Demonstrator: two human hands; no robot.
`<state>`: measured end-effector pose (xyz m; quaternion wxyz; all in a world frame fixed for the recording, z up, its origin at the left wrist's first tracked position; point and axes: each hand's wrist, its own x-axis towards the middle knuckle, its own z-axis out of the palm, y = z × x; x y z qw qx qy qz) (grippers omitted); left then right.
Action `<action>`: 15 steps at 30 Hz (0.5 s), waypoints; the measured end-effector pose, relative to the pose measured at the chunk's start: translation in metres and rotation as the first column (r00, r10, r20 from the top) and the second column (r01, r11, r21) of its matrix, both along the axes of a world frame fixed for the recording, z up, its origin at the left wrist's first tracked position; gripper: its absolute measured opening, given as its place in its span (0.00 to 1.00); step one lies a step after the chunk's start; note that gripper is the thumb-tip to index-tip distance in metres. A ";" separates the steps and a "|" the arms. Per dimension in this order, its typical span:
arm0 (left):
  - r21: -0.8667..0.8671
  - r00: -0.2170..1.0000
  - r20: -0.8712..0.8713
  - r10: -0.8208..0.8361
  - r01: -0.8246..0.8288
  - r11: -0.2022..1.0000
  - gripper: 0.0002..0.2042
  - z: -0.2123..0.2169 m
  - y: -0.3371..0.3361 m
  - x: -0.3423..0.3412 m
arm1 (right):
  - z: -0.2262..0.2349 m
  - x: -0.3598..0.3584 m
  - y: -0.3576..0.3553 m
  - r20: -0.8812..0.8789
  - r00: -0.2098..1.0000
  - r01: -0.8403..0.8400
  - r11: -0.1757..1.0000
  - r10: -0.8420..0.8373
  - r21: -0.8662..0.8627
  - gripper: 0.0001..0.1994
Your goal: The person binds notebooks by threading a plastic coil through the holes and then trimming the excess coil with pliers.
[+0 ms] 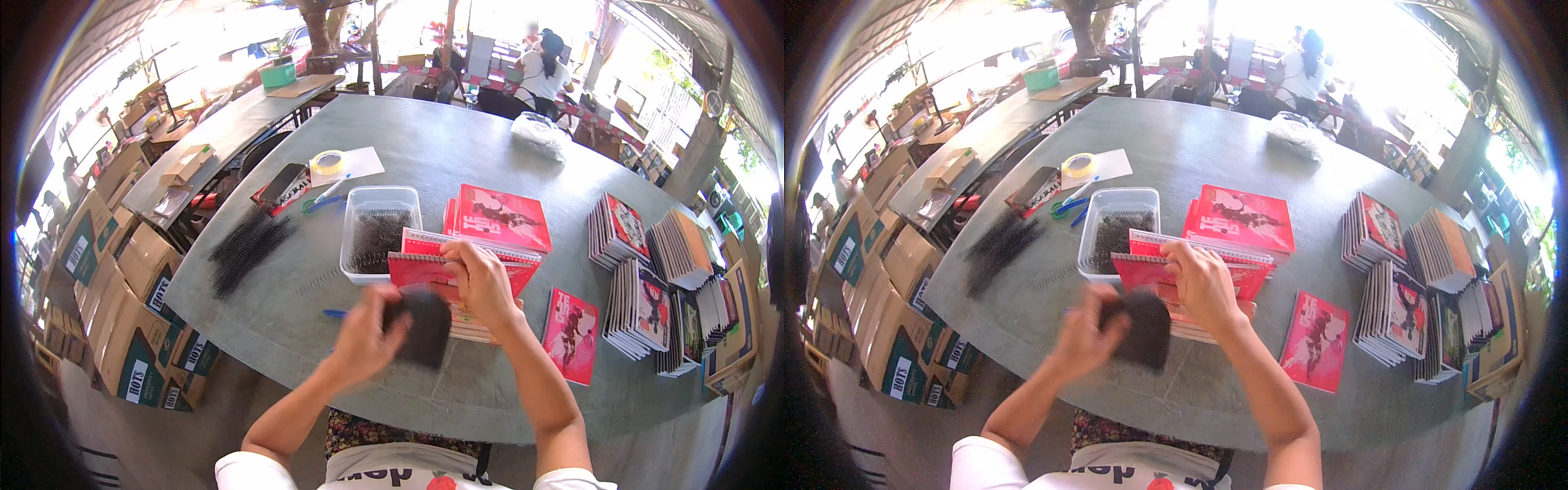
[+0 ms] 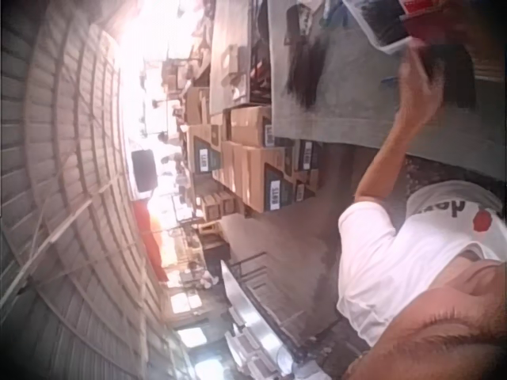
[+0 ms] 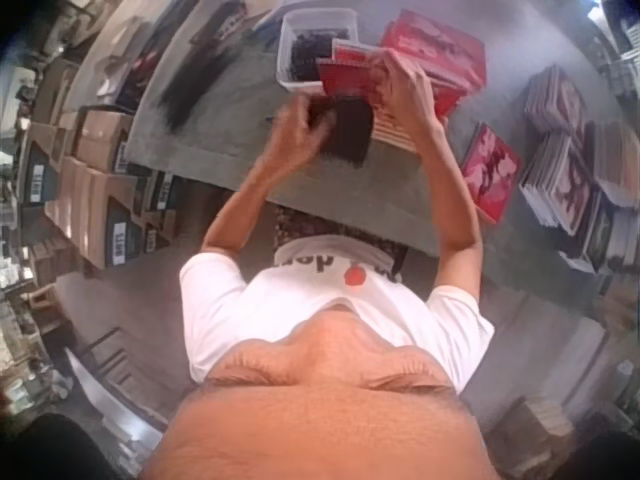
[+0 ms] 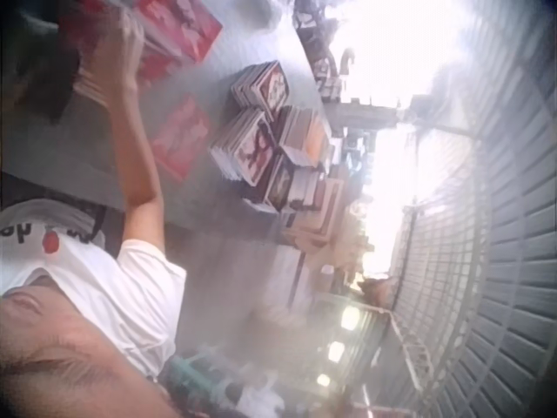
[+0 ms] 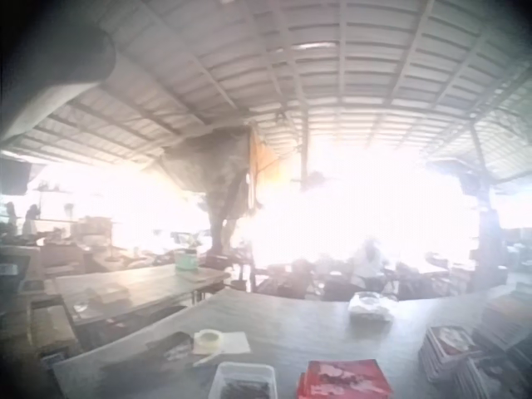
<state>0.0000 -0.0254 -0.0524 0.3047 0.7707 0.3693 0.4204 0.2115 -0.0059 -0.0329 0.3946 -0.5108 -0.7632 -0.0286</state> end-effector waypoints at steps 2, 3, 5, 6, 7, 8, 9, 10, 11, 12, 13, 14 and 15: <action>0.103 0.974 0.180 0.136 -0.156 0.982 0.17 0.033 0.016 0.009 | 0.011 -0.005 -0.007 -0.330 0.943 -0.049 0.960 -0.047 -0.277 0.12; 0.305 0.992 -0.054 0.115 -0.093 0.948 0.16 0.035 0.029 0.015 | 0.021 -0.006 -0.014 -0.143 0.976 0.115 0.947 -0.163 -0.300 0.09; 0.404 0.885 -0.456 0.095 0.110 0.908 0.17 0.011 0.028 0.028 | 0.022 0.004 -0.023 -0.043 0.984 0.163 0.972 -0.173 -0.168 0.08; 0.409 0.888 -0.452 0.088 0.119 0.905 0.17 0.013 0.030 0.030 | 0.020 0.016 -0.030 0.059 0.973 0.226 0.974 -0.224 -0.033 0.07; 0.442 0.947 -0.320 0.035 0.116 0.890 0.16 0.017 0.031 0.029 | 0.015 0.027 -0.037 0.048 0.965 0.259 0.965 -0.257 -0.041 0.07; 0.472 0.983 -0.182 -0.022 0.107 0.875 0.15 0.022 0.031 0.028 | 0.016 0.036 -0.037 0.049 0.963 0.267 0.963 -0.265 -0.035 0.07; 0.484 0.997 0.020 0.079 -0.079 0.872 0.13 0.036 0.032 0.028 | 0.012 0.040 -0.039 -0.044 0.978 0.196 0.974 -0.202 -0.111 0.07; 0.477 0.997 0.002 0.074 -0.066 0.876 0.13 0.036 0.037 0.032 | 0.008 0.044 -0.040 -0.143 0.980 0.115 0.977 -0.141 -0.177 0.08; 0.493 0.995 0.020 0.099 -0.096 0.865 0.11 0.032 0.041 0.036 | -0.002 0.047 -0.036 -0.103 0.990 0.085 0.992 -0.094 -0.090 0.10; 0.517 0.990 0.055 0.129 -0.139 0.845 0.09 0.030 0.046 0.039 | -0.001 0.048 -0.036 -0.105 0.990 0.082 0.993 -0.092 -0.088 0.10; 0.491 0.998 0.001 0.058 -0.051 0.870 0.09 0.025 0.043 0.038 | 0.000 0.047 -0.036 -0.102 0.990 0.089 0.989 -0.101 -0.116 0.11; 0.493 0.998 0.000 0.063 -0.055 0.868 0.09 0.025 0.042 0.035 | 0.001 0.046 -0.036 -0.098 0.989 0.095 0.985 -0.109 -0.144 0.11; 0.571 0.997 -0.004 0.077 -0.061 0.818 0.10 0.031 0.042 0.035 | 0.002 0.047 -0.035 -0.105 0.988 0.098 0.985 -0.114 -0.139 0.11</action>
